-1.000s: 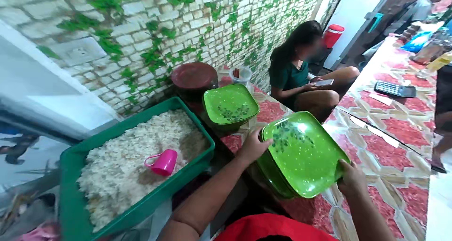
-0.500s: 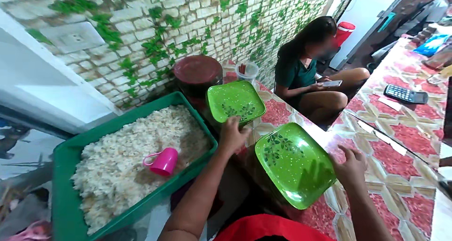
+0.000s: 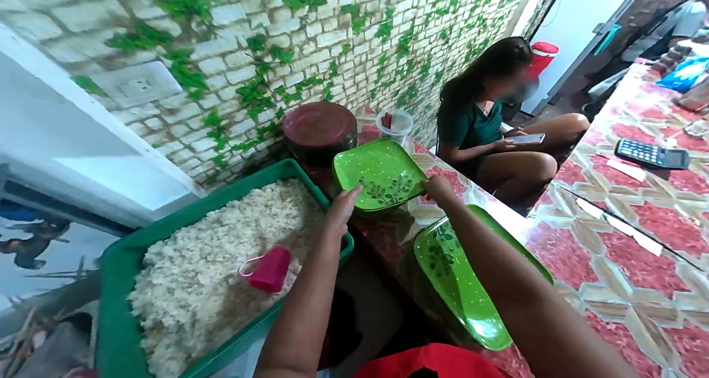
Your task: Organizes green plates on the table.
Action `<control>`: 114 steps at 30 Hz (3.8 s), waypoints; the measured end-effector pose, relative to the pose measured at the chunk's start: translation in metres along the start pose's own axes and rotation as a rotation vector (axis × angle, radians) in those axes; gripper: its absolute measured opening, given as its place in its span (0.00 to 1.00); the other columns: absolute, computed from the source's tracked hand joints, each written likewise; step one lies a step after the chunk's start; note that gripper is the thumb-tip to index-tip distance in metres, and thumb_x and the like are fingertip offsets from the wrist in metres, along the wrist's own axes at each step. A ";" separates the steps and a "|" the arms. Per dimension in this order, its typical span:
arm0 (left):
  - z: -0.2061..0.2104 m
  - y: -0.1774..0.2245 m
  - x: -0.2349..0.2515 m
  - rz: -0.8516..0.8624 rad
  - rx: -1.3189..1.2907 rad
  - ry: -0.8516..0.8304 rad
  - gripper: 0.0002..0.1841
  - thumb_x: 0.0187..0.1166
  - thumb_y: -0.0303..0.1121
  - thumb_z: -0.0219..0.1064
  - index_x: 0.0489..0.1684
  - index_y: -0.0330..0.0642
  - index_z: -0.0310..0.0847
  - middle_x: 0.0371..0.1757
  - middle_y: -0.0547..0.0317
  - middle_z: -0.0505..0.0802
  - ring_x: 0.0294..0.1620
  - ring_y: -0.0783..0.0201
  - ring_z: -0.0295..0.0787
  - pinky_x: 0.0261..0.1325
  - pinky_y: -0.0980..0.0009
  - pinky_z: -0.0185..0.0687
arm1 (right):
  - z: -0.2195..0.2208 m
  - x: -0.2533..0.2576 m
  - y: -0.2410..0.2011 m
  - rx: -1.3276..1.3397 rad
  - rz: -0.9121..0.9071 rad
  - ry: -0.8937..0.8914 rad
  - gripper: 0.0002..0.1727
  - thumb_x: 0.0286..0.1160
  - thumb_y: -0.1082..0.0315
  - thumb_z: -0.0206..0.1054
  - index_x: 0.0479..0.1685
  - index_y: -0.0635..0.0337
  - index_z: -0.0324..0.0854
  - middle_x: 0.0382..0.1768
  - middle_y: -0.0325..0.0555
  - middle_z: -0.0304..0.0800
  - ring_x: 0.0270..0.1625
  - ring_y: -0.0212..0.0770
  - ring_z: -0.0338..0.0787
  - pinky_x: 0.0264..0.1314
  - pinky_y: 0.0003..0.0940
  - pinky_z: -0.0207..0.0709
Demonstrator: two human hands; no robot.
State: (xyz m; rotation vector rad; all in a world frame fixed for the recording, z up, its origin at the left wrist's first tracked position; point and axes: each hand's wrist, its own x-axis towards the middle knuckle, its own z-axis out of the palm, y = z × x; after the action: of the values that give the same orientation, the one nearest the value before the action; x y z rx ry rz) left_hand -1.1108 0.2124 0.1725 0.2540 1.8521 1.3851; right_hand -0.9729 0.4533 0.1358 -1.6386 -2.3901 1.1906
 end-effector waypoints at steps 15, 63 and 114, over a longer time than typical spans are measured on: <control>0.071 -0.055 -0.152 -0.041 -0.008 -0.854 0.39 0.89 0.42 0.57 0.97 0.47 0.37 0.78 0.37 0.80 0.79 0.48 0.78 0.80 0.50 0.71 | -0.123 -0.177 0.187 0.146 0.057 0.262 0.21 0.94 0.61 0.52 0.59 0.74 0.79 0.46 0.65 0.86 0.43 0.51 0.86 0.52 0.54 0.79; -0.027 0.045 0.160 0.153 0.750 0.114 0.26 0.87 0.46 0.60 0.58 0.25 0.83 0.64 0.26 0.86 0.70 0.33 0.81 0.71 0.31 0.72 | -0.017 0.026 -0.004 0.185 0.112 -0.036 0.27 0.86 0.55 0.62 0.70 0.71 0.75 0.63 0.68 0.84 0.59 0.61 0.87 0.62 0.60 0.79; -0.026 0.045 0.159 0.080 0.995 0.253 0.19 0.77 0.40 0.71 0.44 0.26 0.87 0.56 0.29 0.90 0.62 0.33 0.88 0.60 0.32 0.80 | -0.131 -0.190 0.156 -0.443 0.427 0.094 0.38 0.86 0.38 0.56 0.71 0.69 0.77 0.59 0.74 0.86 0.61 0.72 0.88 0.64 0.74 0.75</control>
State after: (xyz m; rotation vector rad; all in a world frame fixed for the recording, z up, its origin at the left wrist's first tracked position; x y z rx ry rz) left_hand -1.2474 0.3033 0.1391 0.6685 2.6455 0.4375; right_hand -0.7102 0.4019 0.2119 -2.3637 -2.4418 0.6021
